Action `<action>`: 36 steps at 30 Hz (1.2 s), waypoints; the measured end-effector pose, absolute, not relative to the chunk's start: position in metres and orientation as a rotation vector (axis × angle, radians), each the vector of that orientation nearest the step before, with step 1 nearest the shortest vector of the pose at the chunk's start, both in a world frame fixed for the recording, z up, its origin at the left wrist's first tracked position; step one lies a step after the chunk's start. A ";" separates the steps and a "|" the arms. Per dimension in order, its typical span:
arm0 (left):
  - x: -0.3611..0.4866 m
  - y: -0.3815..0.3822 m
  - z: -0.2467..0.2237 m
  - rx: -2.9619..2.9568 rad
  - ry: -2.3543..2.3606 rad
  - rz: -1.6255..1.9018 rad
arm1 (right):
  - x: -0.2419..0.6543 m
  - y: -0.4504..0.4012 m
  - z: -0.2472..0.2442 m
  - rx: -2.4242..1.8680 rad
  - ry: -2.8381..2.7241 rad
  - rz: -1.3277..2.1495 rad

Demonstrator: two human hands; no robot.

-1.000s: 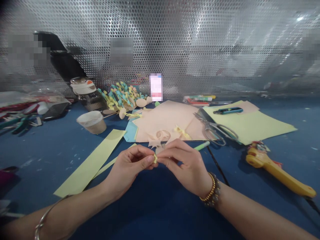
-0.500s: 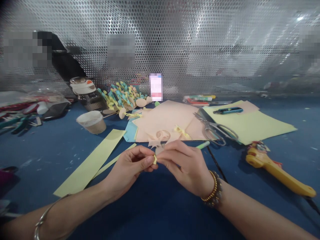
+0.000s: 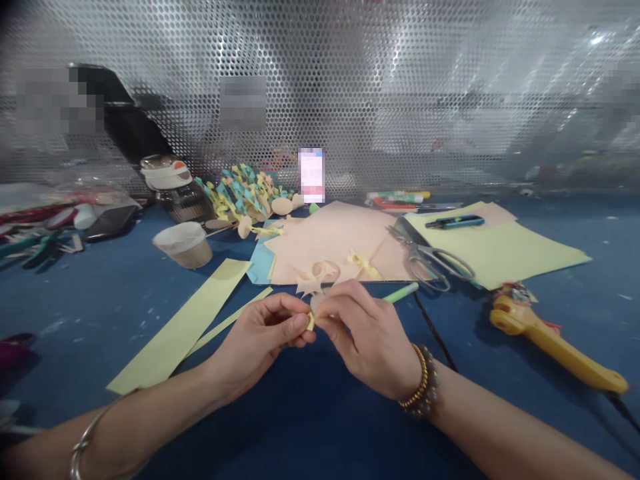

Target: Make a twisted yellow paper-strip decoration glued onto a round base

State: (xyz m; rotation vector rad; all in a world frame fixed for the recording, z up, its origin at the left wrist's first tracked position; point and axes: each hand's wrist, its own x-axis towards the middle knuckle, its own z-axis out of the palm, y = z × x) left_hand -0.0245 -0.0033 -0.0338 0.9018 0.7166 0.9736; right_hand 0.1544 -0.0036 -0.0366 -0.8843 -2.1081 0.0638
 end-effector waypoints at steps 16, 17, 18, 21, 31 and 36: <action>-0.028 -0.002 -0.035 0.889 0.802 1.011 | 0.155 0.002 -0.030 -0.821 -1.986 0.183; -0.028 -0.002 -0.035 0.891 0.801 1.008 | 0.155 0.003 -0.030 -0.814 -1.990 0.183; -0.028 -0.002 -0.036 0.896 0.799 1.008 | 0.155 0.003 -0.031 -0.813 -1.993 0.188; -0.027 -0.002 -0.036 0.913 0.794 1.028 | 0.156 0.003 -0.032 -0.819 -1.991 0.206; -0.028 -0.003 -0.037 0.960 0.838 1.029 | 0.153 0.001 -0.031 -0.871 -1.981 0.277; -0.027 -0.003 -0.036 0.987 0.842 1.029 | 0.152 -0.001 -0.033 -0.907 -2.002 0.284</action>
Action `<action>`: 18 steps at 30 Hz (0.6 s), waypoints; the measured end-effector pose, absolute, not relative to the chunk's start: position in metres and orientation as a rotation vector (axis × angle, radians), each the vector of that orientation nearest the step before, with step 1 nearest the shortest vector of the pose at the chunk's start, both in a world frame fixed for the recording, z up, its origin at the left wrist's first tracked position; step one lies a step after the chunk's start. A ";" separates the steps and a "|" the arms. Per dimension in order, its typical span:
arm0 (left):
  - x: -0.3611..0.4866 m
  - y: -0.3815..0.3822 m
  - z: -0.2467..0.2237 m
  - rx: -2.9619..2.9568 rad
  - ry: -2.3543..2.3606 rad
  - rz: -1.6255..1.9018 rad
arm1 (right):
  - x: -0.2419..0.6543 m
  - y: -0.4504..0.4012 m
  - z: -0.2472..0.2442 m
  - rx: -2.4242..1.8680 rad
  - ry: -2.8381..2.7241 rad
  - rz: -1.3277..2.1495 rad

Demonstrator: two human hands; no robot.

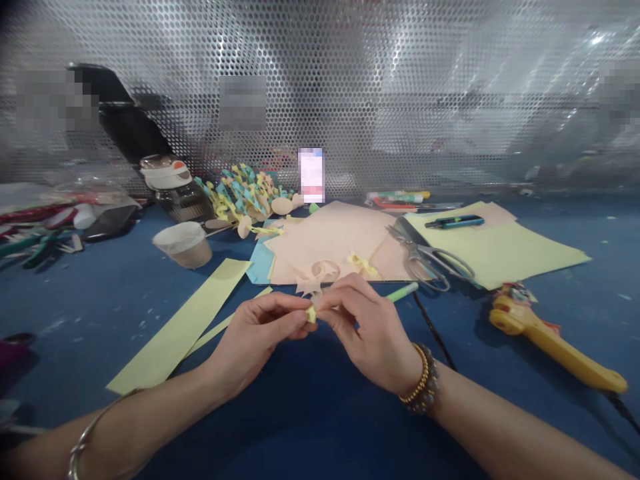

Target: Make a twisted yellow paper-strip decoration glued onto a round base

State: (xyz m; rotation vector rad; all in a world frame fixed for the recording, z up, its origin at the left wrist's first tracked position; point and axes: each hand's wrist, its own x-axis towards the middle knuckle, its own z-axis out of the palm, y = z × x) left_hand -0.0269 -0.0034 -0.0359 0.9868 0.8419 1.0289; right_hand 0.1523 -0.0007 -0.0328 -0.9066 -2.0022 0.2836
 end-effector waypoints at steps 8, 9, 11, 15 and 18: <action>-0.025 -0.005 -0.031 1.037 0.841 1.041 | 0.151 0.000 -0.034 -0.867 -1.962 0.312; -0.025 -0.005 -0.032 1.037 0.837 1.047 | 0.151 0.000 -0.034 -0.848 -1.957 0.309; -0.026 -0.005 -0.033 1.037 0.823 1.057 | 0.152 0.001 -0.034 -0.846 -1.931 0.320; -0.025 -0.005 -0.034 1.027 0.817 1.070 | 0.153 0.002 -0.033 -0.896 -1.873 0.362; -0.025 -0.005 -0.033 1.000 0.823 1.072 | 0.154 0.003 -0.034 -0.877 -1.908 0.325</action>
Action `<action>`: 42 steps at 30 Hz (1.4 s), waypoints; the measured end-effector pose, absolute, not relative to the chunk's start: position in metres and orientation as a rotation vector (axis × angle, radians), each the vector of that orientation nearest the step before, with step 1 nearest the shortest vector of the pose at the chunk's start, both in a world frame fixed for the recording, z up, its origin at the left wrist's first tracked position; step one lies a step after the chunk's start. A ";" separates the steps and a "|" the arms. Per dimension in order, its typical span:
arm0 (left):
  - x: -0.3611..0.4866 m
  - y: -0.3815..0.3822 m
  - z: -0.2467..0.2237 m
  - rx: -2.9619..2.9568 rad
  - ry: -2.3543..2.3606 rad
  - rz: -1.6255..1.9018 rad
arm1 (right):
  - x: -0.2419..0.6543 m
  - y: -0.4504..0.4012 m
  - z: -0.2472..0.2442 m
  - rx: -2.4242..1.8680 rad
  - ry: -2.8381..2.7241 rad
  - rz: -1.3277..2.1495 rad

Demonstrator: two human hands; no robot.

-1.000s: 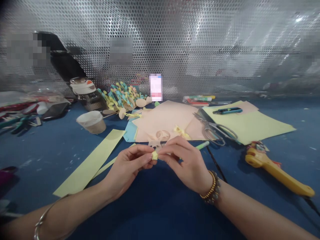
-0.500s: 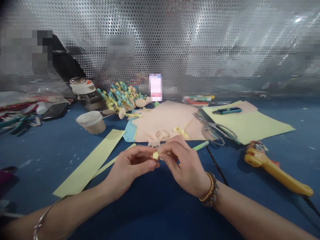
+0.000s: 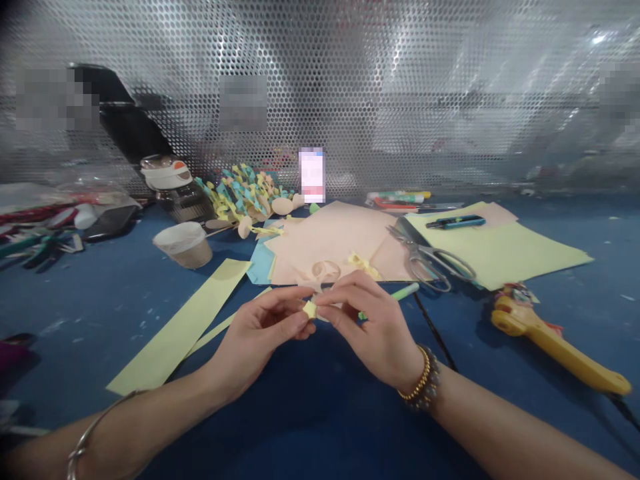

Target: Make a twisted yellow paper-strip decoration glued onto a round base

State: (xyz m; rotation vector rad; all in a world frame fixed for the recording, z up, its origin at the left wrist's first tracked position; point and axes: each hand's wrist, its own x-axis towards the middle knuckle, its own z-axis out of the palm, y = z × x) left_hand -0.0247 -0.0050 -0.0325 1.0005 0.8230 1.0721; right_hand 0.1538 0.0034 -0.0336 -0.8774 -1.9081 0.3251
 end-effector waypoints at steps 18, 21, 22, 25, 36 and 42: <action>-0.027 -0.004 -0.035 0.969 0.758 1.043 | 0.153 0.001 -0.033 -0.860 -1.874 0.485; -0.027 -0.004 -0.036 0.960 0.743 1.051 | 0.153 0.000 -0.031 -0.862 -1.878 0.485; -0.027 -0.004 -0.036 0.958 0.741 1.051 | 0.153 0.000 -0.030 -0.866 -1.880 0.478; -0.028 -0.004 -0.037 0.956 0.737 1.037 | 0.153 0.000 -0.030 -0.873 -1.876 0.471; -0.027 -0.006 -0.033 1.072 0.819 1.107 | 0.148 -0.004 -0.034 -0.863 -1.823 0.637; -0.028 -0.008 -0.031 1.176 0.869 1.165 | 0.147 -0.007 -0.034 -0.855 -1.809 0.662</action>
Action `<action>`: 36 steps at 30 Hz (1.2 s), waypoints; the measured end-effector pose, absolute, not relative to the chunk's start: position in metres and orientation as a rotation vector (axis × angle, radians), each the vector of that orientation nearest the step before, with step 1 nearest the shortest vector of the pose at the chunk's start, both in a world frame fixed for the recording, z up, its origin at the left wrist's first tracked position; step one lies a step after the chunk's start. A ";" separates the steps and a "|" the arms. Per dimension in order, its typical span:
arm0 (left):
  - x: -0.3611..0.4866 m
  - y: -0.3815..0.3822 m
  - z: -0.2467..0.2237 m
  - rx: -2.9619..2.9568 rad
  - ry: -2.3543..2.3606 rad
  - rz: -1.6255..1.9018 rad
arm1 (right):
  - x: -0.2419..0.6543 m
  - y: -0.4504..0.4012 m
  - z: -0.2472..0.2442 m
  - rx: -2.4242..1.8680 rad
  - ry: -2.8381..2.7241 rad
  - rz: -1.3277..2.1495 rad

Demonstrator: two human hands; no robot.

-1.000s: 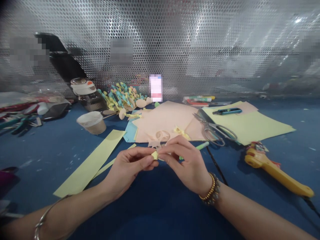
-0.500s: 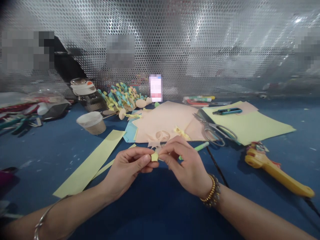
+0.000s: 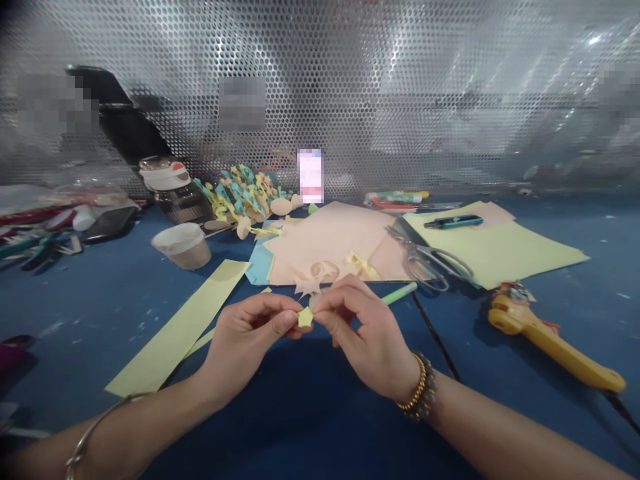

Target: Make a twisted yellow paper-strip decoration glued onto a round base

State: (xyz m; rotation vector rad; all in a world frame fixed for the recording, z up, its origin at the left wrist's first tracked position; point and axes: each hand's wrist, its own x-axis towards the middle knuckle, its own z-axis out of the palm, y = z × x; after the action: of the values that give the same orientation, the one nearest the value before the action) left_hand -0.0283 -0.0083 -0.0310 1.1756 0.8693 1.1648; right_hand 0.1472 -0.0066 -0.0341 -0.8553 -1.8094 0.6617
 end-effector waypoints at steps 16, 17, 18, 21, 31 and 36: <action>-0.028 -0.014 -0.030 1.428 0.927 1.218 | 0.142 -0.014 -0.032 -0.916 -1.839 0.615; -0.028 -0.014 -0.030 1.441 0.932 1.216 | 0.142 -0.015 -0.031 -0.926 -1.848 0.597; -0.029 -0.014 -0.030 1.450 0.935 1.214 | 0.142 -0.015 -0.031 -0.935 -1.857 0.580; -0.028 -0.014 -0.030 1.432 0.931 1.218 | 0.141 -0.015 -0.031 -0.949 -1.877 0.506; -0.025 -0.016 -0.028 1.296 0.897 1.187 | 0.147 -0.010 -0.032 -0.897 -1.899 0.280; -0.026 -0.015 -0.027 1.326 0.874 1.154 | 0.150 -0.005 -0.033 -0.903 -1.816 0.400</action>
State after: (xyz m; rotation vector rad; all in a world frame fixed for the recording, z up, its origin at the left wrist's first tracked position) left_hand -0.0256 -0.0150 -0.0272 1.3259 0.8743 1.1544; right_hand 0.1500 -0.0051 -0.0325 -0.9031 -1.8164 0.3998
